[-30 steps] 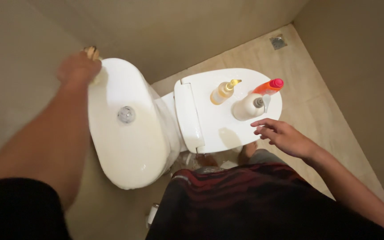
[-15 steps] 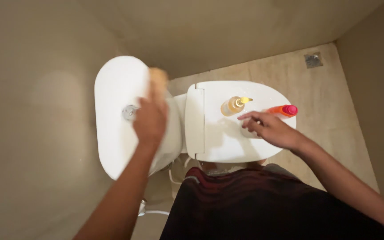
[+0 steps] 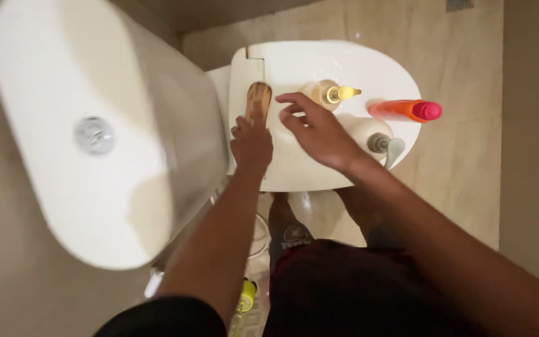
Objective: Scrubbing the exterior and lid of a toilet and a shower fixture with a brush.
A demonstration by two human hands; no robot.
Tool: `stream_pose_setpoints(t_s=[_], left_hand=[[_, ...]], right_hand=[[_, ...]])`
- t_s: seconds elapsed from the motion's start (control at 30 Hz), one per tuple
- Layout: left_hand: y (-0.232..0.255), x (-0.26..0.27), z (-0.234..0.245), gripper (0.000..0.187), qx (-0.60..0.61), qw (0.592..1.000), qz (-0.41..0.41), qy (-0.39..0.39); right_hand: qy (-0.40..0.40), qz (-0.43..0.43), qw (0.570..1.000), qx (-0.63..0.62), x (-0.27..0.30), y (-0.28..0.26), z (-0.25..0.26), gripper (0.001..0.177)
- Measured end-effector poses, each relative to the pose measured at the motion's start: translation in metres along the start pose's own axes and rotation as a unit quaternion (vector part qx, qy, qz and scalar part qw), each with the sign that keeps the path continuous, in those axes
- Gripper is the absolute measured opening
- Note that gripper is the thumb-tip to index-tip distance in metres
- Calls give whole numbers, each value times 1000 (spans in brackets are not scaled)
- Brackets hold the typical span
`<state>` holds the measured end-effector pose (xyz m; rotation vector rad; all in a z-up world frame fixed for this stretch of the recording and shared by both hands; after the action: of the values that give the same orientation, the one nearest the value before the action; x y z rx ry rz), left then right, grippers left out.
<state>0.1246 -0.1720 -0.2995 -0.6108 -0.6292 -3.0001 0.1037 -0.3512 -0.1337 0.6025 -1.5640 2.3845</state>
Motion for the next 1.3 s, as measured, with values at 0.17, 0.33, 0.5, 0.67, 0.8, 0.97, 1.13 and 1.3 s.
stream_pose_setpoints(t_s=[0.17, 0.33, 0.5, 0.67, 0.8, 0.97, 1.13, 1.3], left_hand=[[23, -83, -20, 86, -99, 977, -191, -9], [41, -128, -61, 73, -41, 995, -92, 19], [-17, 43, -35, 52, -35, 984, -172, -25], [-33, 77, -23, 71, -212, 965, -154, -13], [4, -67, -19, 73, -166, 973, -158, 17], [60, -164, -9, 77, -122, 976, -162, 79], [-32, 6, -40, 74, -227, 939, -190, 175], [-50, 92, -26, 82, -103, 970, -111, 189]], right_hand=[[24, 15, 997, -75, -13, 4, -10, 38], [41, -1, 997, -73, -21, 9, -15, 36], [42, 1, 995, -92, -16, 11, -14, 35], [26, -15, 997, -74, -11, -2, -7, 34], [27, -28, 996, -82, -7, -8, -2, 34], [61, -9, 997, -53, -9, 6, 7, 32], [41, -43, 992, -111, -3, 5, 6, 32], [-4, -7, 991, -131, -6, -7, -8, 32]])
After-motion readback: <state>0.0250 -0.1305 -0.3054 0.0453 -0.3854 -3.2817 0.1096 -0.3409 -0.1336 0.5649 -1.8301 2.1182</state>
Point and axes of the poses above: each hand's wrist, its own x-axis away from the middle knuckle, its own z-axis out of the back of the hand, y = z × x, the point moved 3 cm from there along -x, towards the middle knuckle, and after that the axes turned 11 degrees about x, right-handed, at the moved point
